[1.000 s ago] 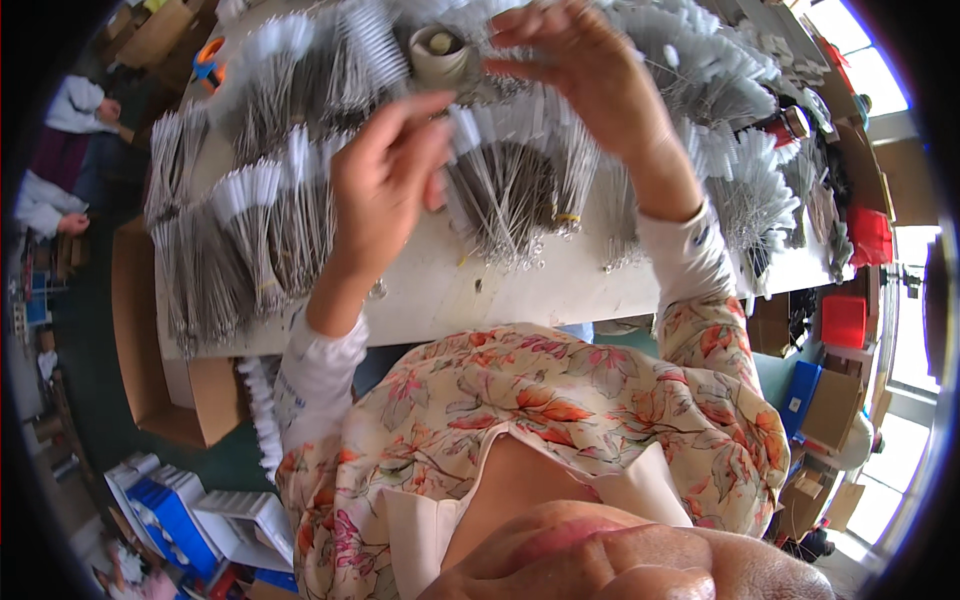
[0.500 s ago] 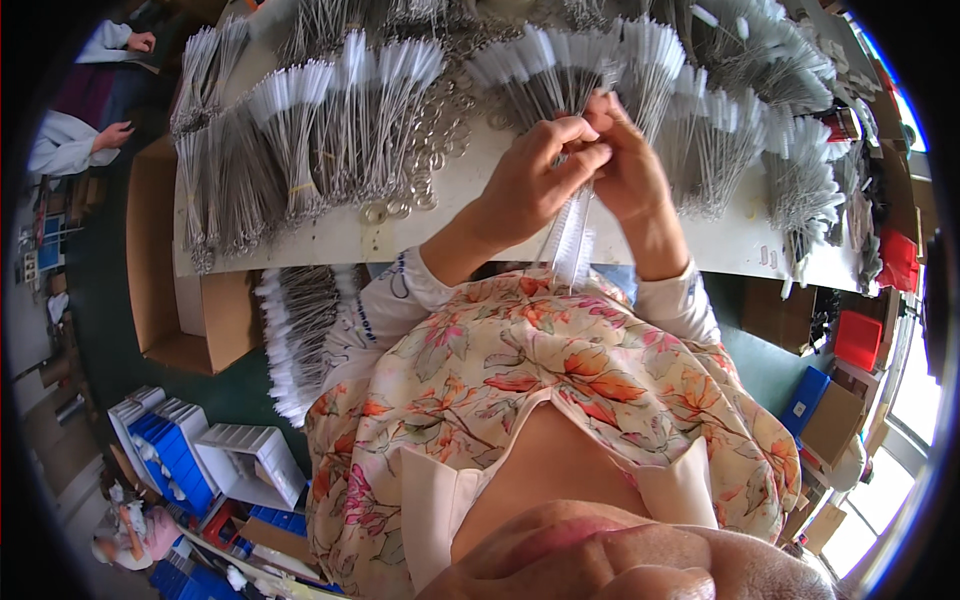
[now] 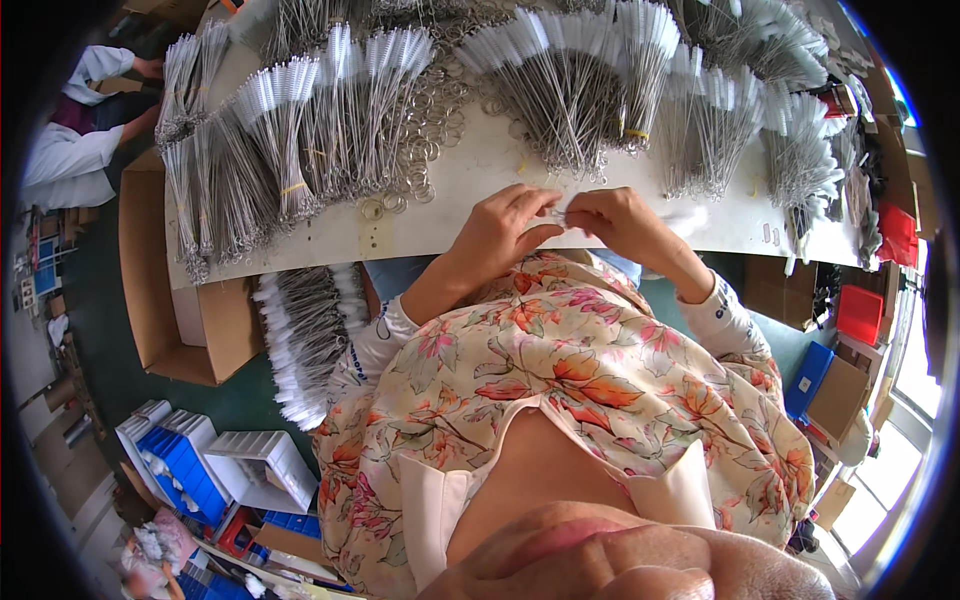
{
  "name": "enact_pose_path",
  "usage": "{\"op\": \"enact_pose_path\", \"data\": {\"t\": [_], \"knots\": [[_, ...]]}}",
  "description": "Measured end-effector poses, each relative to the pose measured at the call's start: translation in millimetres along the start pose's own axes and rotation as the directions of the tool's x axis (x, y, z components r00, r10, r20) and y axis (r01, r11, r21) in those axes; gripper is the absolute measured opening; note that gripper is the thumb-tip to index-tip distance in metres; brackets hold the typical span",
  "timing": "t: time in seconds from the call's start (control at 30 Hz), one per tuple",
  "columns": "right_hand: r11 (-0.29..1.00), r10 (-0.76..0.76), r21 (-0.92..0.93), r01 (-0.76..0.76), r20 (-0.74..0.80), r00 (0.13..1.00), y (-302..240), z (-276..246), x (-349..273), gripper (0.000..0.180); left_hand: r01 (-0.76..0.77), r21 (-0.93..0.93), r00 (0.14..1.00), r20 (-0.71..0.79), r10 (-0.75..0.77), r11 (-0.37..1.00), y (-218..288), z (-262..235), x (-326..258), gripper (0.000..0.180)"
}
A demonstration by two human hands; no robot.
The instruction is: The recorder is assembling small cleaning brushes by manually attaching multiple brush stems to a metal ring.
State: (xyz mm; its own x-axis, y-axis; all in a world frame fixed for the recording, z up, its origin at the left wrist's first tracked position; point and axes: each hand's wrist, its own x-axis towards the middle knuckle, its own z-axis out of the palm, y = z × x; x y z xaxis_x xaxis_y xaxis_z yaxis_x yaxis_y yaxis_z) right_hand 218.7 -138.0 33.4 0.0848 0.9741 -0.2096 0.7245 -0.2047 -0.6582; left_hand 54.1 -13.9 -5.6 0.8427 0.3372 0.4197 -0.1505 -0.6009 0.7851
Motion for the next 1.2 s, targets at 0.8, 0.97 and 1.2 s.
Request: {"op": "enact_pose_path", "data": {"t": [0.8, 0.97, 1.2], "knots": [[0.872, -0.1, -0.489, -0.017, -0.211, 0.972, 34, -3, -25, 0.007, 0.013, 0.654, 1.0, -0.012, -0.007, 0.756, -77, -48, 70, 0.012], [0.991, -0.035, 0.104, 0.082, -0.393, 0.919, 9, -4, -6, 0.009, 0.052, 0.651, 0.999, -0.042, -0.033, 0.757, -75, -63, 55, 0.01], [0.849, -0.021, 0.474, 0.235, -0.415, 0.91, -57, -40, 31, 0.009, 0.284, -0.782, 0.878, -0.02, -0.478, 0.555, -14, -74, 54, 0.013]]}}
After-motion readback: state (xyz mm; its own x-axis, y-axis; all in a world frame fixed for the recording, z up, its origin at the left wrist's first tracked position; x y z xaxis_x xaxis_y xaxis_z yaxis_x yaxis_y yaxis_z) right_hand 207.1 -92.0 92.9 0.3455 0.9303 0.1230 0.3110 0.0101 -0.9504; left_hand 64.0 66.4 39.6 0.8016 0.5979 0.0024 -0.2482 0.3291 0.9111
